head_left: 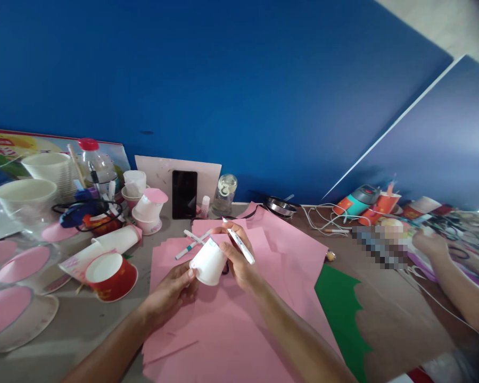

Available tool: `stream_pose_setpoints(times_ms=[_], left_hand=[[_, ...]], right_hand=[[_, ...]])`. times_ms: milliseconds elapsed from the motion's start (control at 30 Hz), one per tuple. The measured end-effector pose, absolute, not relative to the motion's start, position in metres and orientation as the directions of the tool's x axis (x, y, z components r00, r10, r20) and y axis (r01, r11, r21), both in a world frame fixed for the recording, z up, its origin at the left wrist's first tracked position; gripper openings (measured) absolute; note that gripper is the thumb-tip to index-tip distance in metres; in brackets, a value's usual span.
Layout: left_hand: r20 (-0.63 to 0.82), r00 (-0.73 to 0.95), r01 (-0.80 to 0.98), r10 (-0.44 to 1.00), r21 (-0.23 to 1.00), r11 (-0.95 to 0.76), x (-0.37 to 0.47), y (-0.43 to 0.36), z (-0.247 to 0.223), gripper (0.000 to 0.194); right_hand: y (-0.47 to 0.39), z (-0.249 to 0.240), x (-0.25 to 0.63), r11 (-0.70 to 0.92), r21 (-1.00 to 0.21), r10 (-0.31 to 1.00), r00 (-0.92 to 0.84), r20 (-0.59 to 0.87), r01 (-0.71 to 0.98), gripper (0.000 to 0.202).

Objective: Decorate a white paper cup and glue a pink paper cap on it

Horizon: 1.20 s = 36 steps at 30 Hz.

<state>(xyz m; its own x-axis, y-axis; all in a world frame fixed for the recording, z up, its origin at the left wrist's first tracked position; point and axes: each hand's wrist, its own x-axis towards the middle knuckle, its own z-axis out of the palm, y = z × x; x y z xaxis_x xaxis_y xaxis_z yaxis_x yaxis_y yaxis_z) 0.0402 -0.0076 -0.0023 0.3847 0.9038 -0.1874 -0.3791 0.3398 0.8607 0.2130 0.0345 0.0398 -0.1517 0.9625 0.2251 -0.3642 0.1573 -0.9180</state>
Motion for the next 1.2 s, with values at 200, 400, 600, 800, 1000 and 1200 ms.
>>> stream_pose_setpoints(times_ms=[200,400,600,800,1000,1200], left_hand=[[-0.201,0.391,-0.378,0.898,0.855,0.355,0.0397,-0.0084,-0.0003,0.048],[-0.192,0.391,-0.400,0.900,0.846,0.354,0.0398,-0.0073,-0.0023,0.047],[-0.213,0.385,-0.407,0.898,0.835,0.372,0.0389,-0.0065,-0.0039,0.046],[-0.204,0.390,-0.411,0.898,0.834,0.369,0.0381,-0.0061,-0.0057,0.045],[-0.189,0.400,-0.420,0.897,0.832,0.363,0.0386,-0.0052,-0.0051,0.044],[-0.196,0.394,-0.409,0.898,0.837,0.362,0.0397,-0.0067,-0.0006,0.043]], right_hand=[[0.0350,0.0389,0.2123,0.142,-0.916,0.958,-0.180,0.223,-0.376,0.038],[0.0368,0.0374,0.2125,0.128,-0.913,0.952,-0.212,0.223,-0.387,0.039],[0.0387,0.0338,0.2126,0.133,-0.915,0.950,-0.213,0.228,-0.381,0.041],[0.0402,0.0333,0.2133,0.132,-0.912,0.942,-0.238,0.238,-0.388,0.040],[0.0420,0.0346,0.2136,0.137,-0.912,0.942,-0.234,0.240,-0.386,0.042],[0.0433,0.0331,0.2141,0.116,-0.892,0.944,-0.231,0.236,-0.438,0.046]])
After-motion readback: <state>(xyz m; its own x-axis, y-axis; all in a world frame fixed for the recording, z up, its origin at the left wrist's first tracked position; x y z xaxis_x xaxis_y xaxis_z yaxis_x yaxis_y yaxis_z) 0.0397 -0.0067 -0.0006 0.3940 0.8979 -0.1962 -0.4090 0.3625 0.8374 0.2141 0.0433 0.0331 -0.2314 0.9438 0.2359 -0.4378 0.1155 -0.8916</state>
